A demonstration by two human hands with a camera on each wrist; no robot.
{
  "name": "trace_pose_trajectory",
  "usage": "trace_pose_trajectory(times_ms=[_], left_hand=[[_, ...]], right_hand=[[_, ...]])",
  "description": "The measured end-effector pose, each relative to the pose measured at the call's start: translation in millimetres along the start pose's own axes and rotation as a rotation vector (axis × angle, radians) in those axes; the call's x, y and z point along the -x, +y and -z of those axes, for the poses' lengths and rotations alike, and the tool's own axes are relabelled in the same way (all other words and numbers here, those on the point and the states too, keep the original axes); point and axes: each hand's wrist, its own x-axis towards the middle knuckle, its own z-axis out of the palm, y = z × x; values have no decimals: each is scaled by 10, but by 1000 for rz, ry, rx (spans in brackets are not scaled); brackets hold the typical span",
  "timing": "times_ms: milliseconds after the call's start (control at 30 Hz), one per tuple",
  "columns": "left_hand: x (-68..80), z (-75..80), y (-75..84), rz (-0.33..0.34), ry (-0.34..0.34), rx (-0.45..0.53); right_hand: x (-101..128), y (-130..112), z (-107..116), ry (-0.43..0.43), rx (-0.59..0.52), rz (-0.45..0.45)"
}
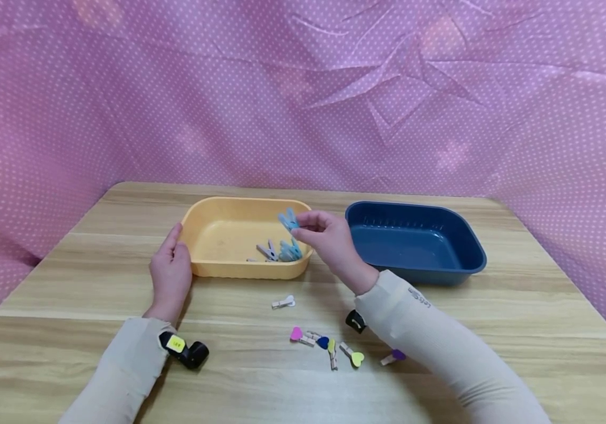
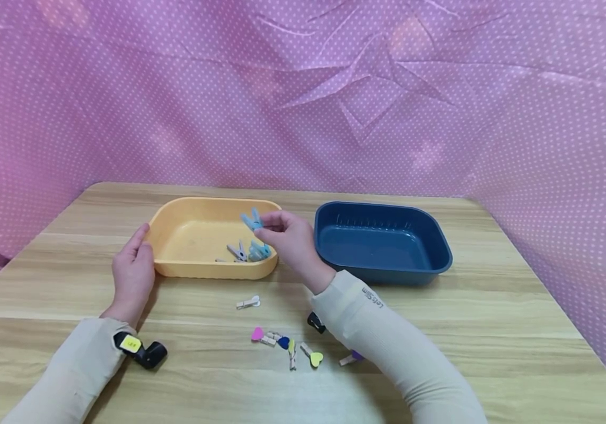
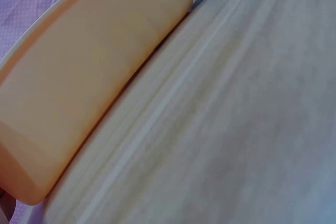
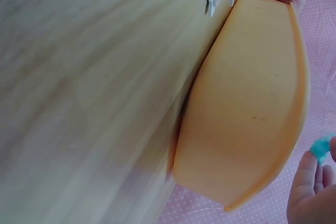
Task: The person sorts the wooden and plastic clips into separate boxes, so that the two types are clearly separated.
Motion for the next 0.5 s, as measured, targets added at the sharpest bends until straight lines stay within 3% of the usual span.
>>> trace_pose_trajectory(times_ms=[500], left_hand=[[168,18,56,16,42,-32]], right_hand=[[124,-50,139,-24,-38,-12]])
